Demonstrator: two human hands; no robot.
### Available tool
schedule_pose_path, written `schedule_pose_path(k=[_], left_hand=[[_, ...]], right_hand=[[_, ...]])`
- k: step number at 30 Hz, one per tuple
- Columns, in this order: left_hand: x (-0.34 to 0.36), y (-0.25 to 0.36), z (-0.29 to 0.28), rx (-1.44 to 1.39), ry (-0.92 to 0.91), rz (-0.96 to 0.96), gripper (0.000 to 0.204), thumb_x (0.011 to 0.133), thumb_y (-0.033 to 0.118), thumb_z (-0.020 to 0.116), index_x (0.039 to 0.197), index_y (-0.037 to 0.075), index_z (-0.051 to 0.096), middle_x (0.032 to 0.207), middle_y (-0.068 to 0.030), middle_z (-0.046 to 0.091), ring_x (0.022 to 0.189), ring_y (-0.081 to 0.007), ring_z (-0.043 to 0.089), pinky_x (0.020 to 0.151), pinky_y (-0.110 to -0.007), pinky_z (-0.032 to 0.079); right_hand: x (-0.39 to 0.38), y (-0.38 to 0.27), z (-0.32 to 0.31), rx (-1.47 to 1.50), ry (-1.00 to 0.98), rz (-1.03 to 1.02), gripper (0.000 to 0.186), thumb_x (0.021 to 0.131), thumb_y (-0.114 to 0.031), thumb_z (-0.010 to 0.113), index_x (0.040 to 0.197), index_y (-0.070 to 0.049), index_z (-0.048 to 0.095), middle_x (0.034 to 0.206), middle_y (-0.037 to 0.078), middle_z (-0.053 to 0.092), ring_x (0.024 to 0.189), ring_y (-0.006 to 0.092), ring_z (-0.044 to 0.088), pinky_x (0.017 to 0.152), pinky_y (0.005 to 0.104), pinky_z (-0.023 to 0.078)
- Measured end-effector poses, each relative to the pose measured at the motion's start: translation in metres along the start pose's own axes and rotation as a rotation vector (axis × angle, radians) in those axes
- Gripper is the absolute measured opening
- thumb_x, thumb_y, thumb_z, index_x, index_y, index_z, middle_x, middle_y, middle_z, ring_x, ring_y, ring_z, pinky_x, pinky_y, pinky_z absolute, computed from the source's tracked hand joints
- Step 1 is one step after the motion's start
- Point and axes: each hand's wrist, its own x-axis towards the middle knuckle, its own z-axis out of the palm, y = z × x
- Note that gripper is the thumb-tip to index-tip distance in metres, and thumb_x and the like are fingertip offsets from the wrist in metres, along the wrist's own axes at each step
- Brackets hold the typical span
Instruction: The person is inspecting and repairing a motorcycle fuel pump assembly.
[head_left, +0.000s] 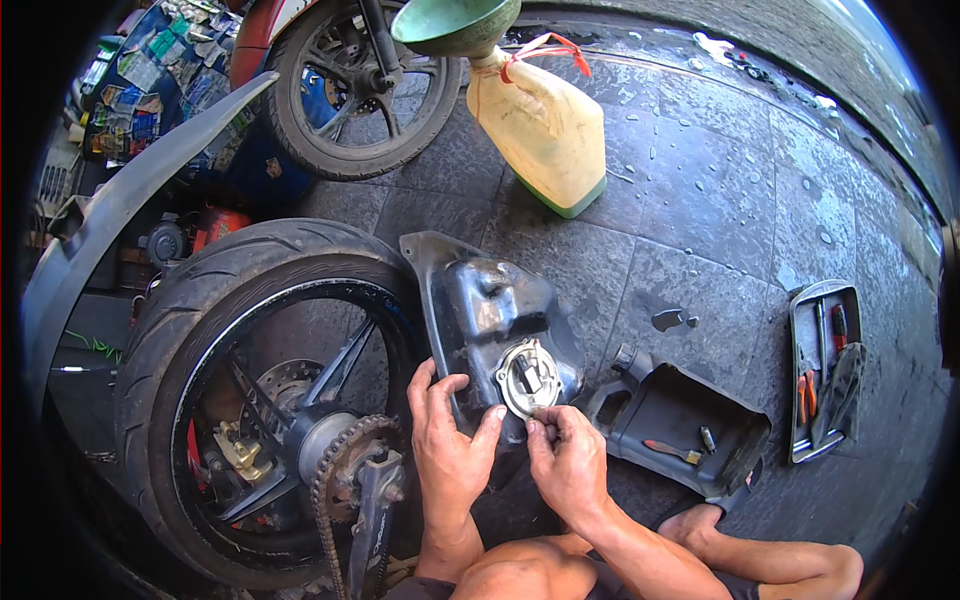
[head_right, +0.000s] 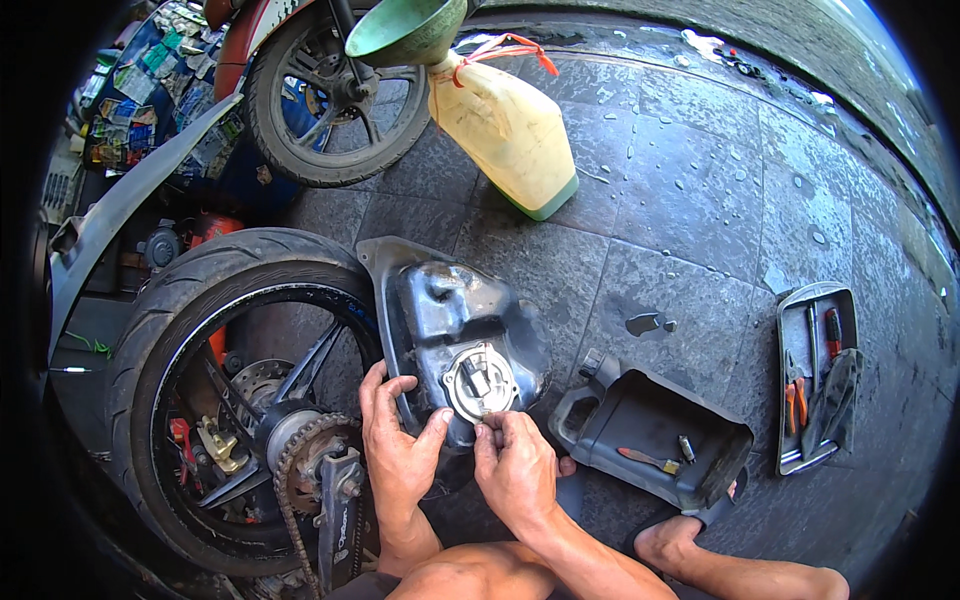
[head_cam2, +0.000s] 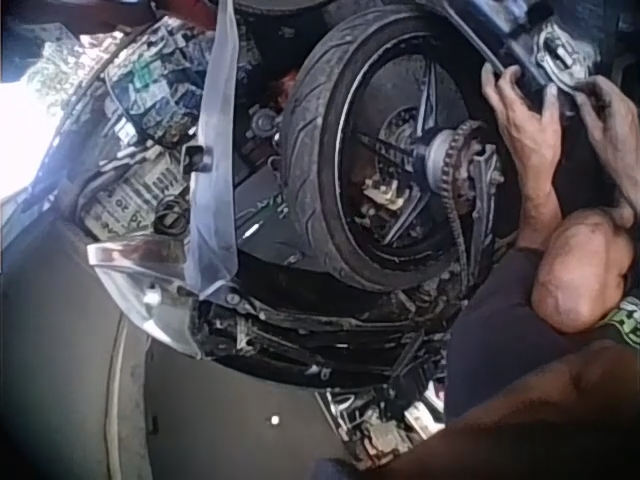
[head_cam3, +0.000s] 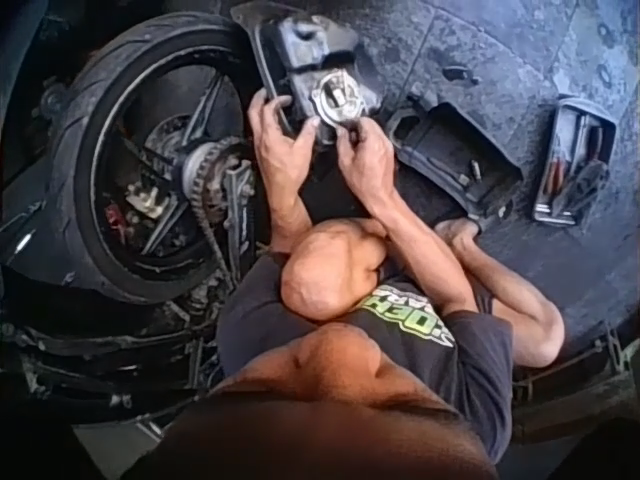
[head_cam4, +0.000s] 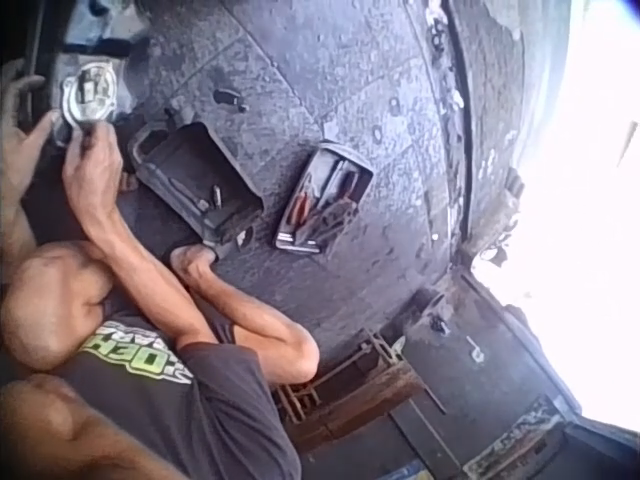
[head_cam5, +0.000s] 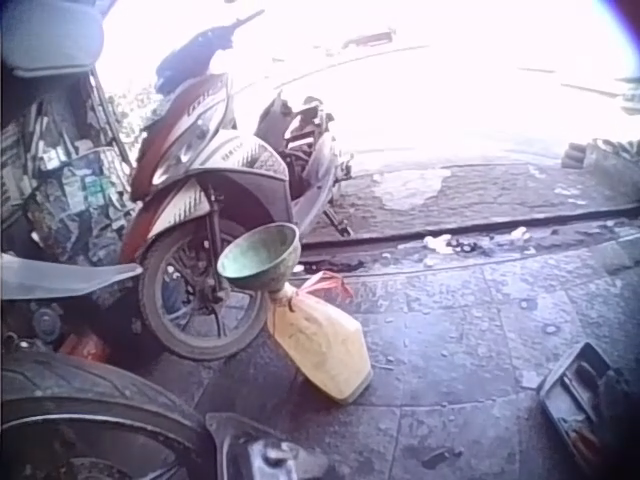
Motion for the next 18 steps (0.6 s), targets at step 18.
schedule_pose_path(k=[18], left_hand=[[-0.003,0.003,0.012,-0.015,0.019,0.049,0.052,0.077,0.011,0.088,0.120,-0.001,0.061,0.149,-0.0222,0.049,0.129,-0.0385,0.059,0.107,-0.046,0.049]], right_hand=[[0.007,-0.001,-0.011,-0.009,-0.033,0.123,0.021,0.094,-0.013,0.079,0.094,0.004,0.067,0.080,0.017,0.067,0.068,0.0269,0.067,0.063,0.0397,0.054]])
